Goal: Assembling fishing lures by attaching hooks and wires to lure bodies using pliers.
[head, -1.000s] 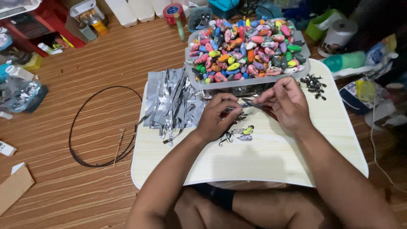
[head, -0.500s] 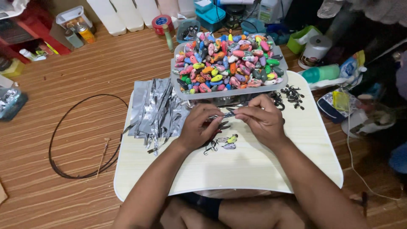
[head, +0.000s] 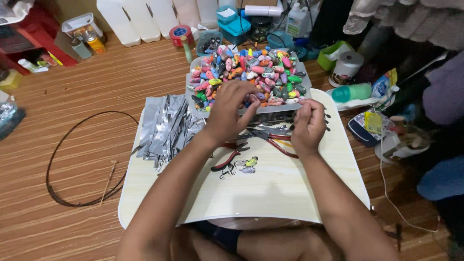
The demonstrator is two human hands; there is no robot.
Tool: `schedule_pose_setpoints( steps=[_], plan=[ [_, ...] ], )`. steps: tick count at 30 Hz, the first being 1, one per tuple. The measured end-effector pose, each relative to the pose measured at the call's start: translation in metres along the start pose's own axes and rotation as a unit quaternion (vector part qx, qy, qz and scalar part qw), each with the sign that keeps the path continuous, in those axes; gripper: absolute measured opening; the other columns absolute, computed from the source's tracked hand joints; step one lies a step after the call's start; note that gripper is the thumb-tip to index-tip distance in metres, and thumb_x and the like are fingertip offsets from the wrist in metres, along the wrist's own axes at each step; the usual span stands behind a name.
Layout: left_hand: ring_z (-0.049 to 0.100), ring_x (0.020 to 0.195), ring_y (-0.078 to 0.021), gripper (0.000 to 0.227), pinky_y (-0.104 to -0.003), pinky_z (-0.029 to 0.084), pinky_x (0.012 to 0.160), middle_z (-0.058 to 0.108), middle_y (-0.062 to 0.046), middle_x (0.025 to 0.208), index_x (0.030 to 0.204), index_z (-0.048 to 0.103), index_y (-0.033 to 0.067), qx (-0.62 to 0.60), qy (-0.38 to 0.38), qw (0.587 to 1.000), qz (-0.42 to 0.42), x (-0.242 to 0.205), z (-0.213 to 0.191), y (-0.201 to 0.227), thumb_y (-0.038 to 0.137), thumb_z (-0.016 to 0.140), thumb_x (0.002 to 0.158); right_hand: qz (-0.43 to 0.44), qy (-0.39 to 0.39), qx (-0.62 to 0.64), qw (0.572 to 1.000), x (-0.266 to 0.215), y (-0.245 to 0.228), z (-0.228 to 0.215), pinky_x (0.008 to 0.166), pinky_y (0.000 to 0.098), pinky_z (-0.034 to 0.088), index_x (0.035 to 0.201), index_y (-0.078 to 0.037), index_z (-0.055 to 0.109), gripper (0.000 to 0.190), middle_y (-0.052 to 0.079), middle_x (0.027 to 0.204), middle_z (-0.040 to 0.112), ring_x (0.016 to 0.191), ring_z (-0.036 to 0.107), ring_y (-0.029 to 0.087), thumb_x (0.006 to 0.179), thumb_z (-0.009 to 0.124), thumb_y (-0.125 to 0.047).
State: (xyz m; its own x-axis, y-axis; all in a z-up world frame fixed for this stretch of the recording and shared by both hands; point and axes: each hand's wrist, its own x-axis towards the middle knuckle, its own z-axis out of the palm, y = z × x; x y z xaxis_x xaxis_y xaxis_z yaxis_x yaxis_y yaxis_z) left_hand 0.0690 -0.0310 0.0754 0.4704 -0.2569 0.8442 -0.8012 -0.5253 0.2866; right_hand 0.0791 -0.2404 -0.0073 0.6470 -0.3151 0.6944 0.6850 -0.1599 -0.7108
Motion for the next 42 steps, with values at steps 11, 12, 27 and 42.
schedule_pose_setpoints(
  steps=[11,12,27,42],
  plan=[
    [0.047,0.137,-0.0376,0.046,-0.051,0.039,0.106,0.057,-0.014,0.140,0.128,0.068,0.0235,0.240,-0.099,0.960,0.102,0.051,0.049,-0.040,0.041,0.078,0.087,0.019,0.034,-0.015,0.999,0.005,0.006,0.001,0.048,0.0248,0.041,0.109,-0.002,0.063,0.027,0.003,0.058,0.049,0.047,0.048,0.012,0.113,0.045,-0.021],
    [0.050,0.135,-0.0364,0.045,-0.050,0.039,0.106,0.061,-0.013,0.134,0.124,0.069,0.0226,0.236,-0.106,0.961,0.096,0.051,0.052,-0.042,0.040,0.080,0.084,0.017,0.035,-0.028,0.999,0.004,0.007,0.000,0.048,0.0256,0.041,0.109,-0.002,0.064,0.027,0.003,0.057,0.050,0.046,0.049,0.013,0.113,0.046,-0.022],
    [0.061,0.109,-0.0235,0.012,-0.044,0.047,0.092,0.070,0.003,0.096,0.098,0.071,0.0250,0.218,-0.114,0.966,0.084,0.062,0.079,-0.067,0.034,0.065,0.093,-0.011,0.013,-0.047,0.999,0.004,0.004,-0.001,0.048,0.0274,0.042,0.111,0.000,0.064,0.028,0.004,0.058,0.050,0.047,0.048,0.013,0.113,0.044,-0.020],
    [0.065,0.111,-0.0246,0.014,-0.045,0.051,0.091,0.073,0.001,0.091,0.109,0.067,0.0280,0.172,-0.117,0.978,-0.013,0.063,0.082,-0.068,0.032,0.056,0.103,-0.002,0.019,-0.059,0.998,0.005,0.007,-0.002,0.050,0.0303,0.046,0.112,-0.002,0.064,0.027,0.004,0.059,0.052,0.048,0.053,0.016,0.113,0.044,-0.021]
  ],
)
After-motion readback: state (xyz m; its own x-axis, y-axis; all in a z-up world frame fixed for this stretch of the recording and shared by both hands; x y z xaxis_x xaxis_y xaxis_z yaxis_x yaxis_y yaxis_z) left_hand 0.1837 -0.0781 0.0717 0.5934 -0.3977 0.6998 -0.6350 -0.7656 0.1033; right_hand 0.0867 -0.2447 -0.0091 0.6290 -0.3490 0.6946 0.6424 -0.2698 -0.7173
